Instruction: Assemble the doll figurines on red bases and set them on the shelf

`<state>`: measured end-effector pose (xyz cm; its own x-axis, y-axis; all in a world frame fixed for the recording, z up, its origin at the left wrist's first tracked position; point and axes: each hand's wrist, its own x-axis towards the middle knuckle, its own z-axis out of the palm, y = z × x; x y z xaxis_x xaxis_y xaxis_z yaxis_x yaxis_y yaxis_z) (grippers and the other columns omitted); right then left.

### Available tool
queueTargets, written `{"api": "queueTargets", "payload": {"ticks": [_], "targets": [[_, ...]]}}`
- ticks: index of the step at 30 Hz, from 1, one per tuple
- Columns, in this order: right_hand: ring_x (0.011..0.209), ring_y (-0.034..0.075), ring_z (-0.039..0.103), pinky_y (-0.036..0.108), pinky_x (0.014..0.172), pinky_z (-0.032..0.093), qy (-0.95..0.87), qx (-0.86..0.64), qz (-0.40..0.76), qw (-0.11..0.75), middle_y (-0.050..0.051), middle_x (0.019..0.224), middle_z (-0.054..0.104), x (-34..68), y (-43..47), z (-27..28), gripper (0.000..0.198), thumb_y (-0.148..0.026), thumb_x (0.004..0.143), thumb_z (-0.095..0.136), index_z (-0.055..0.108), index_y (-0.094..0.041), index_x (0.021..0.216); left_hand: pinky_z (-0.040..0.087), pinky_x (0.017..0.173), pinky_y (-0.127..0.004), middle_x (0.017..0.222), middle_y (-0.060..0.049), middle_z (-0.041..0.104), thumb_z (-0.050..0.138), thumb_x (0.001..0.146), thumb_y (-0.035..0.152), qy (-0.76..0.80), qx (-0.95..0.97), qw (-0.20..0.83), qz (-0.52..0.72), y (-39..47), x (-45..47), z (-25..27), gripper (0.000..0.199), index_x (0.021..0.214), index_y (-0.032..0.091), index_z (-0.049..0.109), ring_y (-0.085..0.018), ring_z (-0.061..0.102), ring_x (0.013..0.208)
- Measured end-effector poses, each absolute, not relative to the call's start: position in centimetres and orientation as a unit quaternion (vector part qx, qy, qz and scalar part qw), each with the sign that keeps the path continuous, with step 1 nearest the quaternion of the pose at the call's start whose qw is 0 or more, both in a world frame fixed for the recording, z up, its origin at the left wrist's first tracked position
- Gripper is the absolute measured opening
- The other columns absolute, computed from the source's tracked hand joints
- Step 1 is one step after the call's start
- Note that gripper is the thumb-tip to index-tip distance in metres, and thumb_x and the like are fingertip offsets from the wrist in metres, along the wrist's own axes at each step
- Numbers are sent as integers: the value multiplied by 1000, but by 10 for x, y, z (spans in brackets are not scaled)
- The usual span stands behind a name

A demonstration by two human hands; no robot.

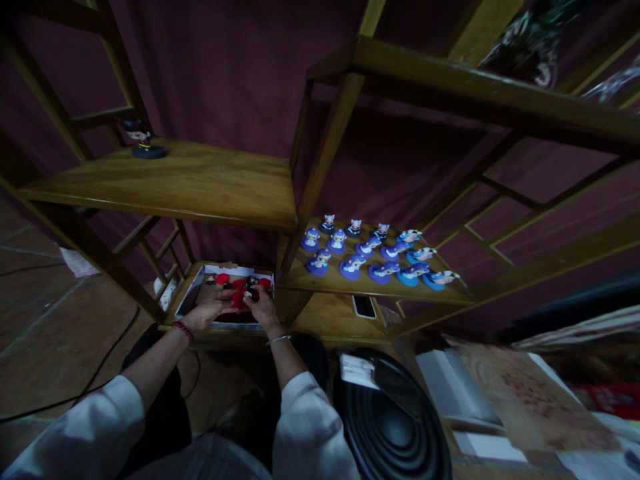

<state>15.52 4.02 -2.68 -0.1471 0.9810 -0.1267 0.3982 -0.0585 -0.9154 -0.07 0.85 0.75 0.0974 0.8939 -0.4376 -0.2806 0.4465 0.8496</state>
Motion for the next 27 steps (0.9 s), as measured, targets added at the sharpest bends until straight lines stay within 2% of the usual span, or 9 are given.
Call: {"api": "queueTargets", "payload": {"ticks": [6,12,16,21,27], "targets": [[77,15,59,29,72,47,-600,-550,454,363,-2,83,63,156,37,-31,33,-28,67,63,56,-27,99,51,78,-35,82,-6,67,64,62,6,472,292,696,456,2,-4,7,25,86,14,63,-19,62,82],[84,17,58,30,74,47,-596,-544,454,377,0,88,63,156,32,-32,35,-31,66,62,56,-24,100,48,75,-31,83,-7,67,65,62,5,477,302,697,443,-4,-6,9,34,95,12,63,-17,62,77],[83,17,58,32,78,45,-593,-548,444,388,1,89,64,154,29,-32,36,-32,66,62,57,-22,100,45,66,-25,89,-8,67,69,61,11,470,331,687,444,-8,-7,6,43,103,13,61,-14,61,72],[81,17,59,32,76,46,-569,-544,460,411,0,85,65,153,29,-40,36,-33,65,64,58,-23,98,39,55,-21,89,-8,67,73,59,20,472,366,662,452,-11,-7,1,44,101,13,62,-12,59,67],[75,15,59,29,70,47,-538,-529,486,441,-1,80,64,151,28,-39,33,-32,64,63,58,-22,95,44,65,-25,93,-8,65,74,57,24,479,368,652,458,-11,-3,-1,39,93,13,63,-14,58,74]]}}
